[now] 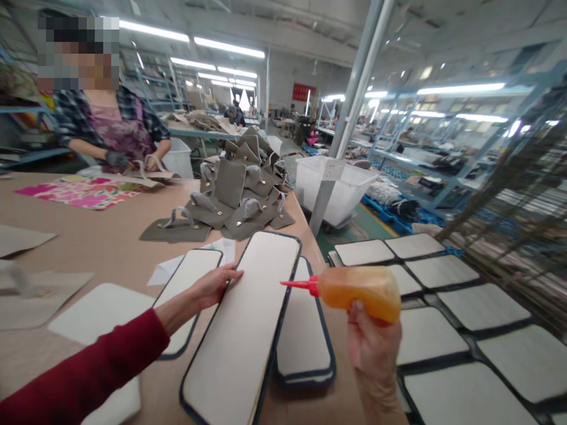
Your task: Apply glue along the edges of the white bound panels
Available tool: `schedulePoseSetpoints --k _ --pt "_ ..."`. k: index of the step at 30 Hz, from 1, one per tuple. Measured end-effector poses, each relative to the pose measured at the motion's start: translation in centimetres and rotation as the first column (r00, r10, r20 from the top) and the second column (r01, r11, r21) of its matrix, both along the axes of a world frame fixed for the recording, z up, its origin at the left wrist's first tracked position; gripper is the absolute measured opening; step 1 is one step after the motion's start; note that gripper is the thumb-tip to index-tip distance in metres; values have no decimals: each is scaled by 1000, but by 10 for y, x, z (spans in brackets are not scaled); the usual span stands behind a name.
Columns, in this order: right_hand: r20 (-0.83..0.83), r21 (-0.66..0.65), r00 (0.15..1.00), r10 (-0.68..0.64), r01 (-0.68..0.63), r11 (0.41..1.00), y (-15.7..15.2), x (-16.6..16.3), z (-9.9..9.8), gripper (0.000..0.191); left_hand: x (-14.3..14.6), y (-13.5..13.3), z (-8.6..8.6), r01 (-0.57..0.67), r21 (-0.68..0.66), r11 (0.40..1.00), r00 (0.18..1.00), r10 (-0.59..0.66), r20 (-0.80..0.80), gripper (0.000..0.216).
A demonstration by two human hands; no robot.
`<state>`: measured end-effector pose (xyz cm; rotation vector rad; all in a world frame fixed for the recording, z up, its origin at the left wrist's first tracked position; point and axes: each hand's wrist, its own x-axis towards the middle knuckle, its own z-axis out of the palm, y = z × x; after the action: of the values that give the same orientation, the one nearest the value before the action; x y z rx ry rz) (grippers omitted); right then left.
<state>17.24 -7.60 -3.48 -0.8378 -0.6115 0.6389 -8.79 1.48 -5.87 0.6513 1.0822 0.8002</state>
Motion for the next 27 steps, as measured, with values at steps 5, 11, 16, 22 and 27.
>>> schedulePoseSetpoints --k 5,11,16,22,27 --pt "132 -19 990 -56 60 998 7 -8 -12 66 6 4 -2 7 16 1000 1000 -8 12 14" --pt "285 -286 946 153 -68 956 -43 -19 -61 64 10 20 -35 -76 -30 997 996 75 -45 13" --pt "79 -332 997 23 5 943 -75 -15 -71 57 22 29 -76 -128 -52 990 989 124 -80 17" --pt "63 -341 987 -148 161 926 -90 24 -61 43 40 30 -94 -106 -152 983 989 89 -115 12" --pt "140 -363 985 -99 144 921 -123 68 -91 43 41 25 -98 5 -151 989 990 -27 -140 21"
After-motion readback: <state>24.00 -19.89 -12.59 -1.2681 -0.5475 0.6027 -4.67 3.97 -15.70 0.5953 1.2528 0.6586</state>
